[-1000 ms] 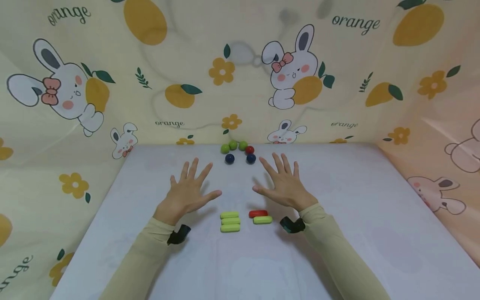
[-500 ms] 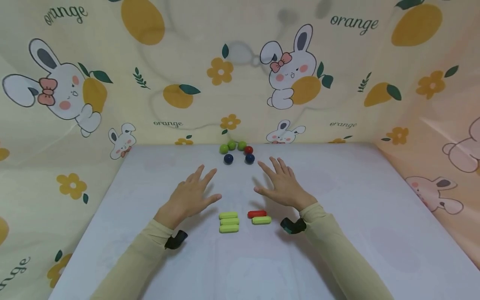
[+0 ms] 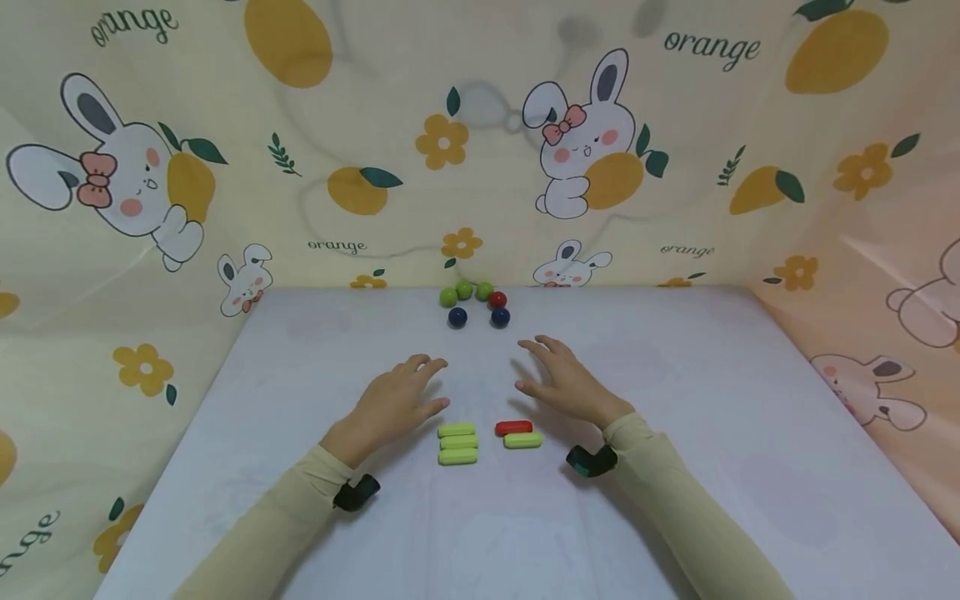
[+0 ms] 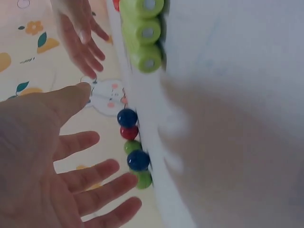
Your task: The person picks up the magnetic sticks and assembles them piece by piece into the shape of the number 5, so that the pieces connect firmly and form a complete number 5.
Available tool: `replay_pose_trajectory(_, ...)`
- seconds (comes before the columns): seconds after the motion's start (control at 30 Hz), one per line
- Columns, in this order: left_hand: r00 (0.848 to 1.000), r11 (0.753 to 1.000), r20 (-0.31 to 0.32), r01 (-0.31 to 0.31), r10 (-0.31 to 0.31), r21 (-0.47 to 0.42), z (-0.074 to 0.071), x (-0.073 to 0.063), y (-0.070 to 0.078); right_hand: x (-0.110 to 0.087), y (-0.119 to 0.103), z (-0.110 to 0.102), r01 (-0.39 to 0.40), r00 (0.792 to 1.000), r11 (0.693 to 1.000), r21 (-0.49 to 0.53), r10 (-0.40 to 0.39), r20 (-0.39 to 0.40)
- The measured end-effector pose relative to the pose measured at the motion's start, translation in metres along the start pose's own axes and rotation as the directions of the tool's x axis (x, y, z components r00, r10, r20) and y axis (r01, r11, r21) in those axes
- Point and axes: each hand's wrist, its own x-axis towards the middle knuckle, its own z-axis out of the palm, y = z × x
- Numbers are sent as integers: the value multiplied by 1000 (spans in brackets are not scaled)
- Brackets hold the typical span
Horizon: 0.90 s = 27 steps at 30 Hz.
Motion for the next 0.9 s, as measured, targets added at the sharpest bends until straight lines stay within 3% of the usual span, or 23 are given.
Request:
replay_pose_trajectory(0.13,998,994,56,-5,12,-113,4,-1,5,-1,3,2,9,1000,1000,-3,-9,-1)
replay_pose_trajectory(0.33,990,963,139,2,36,-268,8,-1,9,-2,7,2,-10,1000,1000,29,10,1)
replay_pose_trajectory(0.63,984,964,163,-30,75,-263,12,-1,12,-3,9,2,-34,999,998,52,33,19)
replay_pose_trajectory(0.9,963,959,241,-52,123,-279,10,1,18,-2,9,1,-60,998,998,37,59,18)
